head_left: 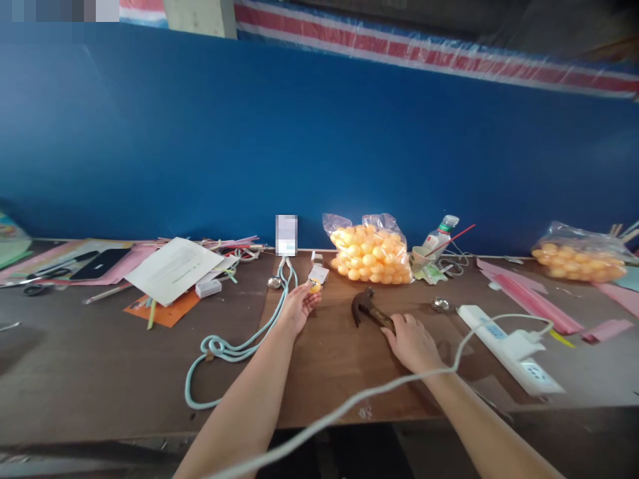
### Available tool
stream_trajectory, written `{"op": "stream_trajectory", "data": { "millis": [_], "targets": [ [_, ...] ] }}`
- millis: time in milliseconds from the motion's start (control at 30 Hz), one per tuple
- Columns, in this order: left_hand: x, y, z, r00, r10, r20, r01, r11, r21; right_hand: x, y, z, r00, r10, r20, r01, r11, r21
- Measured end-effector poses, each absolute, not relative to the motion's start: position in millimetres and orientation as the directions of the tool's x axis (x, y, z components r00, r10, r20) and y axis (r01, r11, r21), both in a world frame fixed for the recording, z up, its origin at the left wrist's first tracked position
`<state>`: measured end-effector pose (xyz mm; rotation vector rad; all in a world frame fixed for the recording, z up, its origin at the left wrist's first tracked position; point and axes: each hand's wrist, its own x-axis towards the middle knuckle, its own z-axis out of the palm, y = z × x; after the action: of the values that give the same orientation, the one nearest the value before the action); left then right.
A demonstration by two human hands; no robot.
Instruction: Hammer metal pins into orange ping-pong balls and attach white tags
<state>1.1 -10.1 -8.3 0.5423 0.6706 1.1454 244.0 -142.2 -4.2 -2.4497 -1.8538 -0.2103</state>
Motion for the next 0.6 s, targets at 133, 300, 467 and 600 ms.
{"op": "stream_trajectory", "data": {
  "millis": [133, 300, 467, 600],
  "targets": [
    [0.6, -11.4, -7.0, 0.25, 0.942, -0.221, -0.629, 0.332, 0.703, 238.8, -138.8, -7.7, 0.243, 0.957, 0.156, 0.97, -0.235, -0.066],
    [2.9, -9.2, -10.4, 0.263, 0.939, -0.22, -0.623, 0.339, 0.704, 217.4, -144.0, 21.6, 0.183, 0.965, 0.187, 0.867, -0.069, -0.493],
    [4.9, -8.9, -11.8, 0.278, 0.937, -0.212, -0.62, 0.344, 0.705, 178.3, -148.8, 50.3, 0.136, 0.991, 0.013, 0.493, -0.056, -0.868],
    [5.3, -11.3, -9.2, 0.3, 0.932, -0.205, -0.615, 0.353, 0.705, 162.9, -143.5, 46.7, 0.121, 0.993, 0.016, 0.494, -0.046, -0.868]
  ]
}}
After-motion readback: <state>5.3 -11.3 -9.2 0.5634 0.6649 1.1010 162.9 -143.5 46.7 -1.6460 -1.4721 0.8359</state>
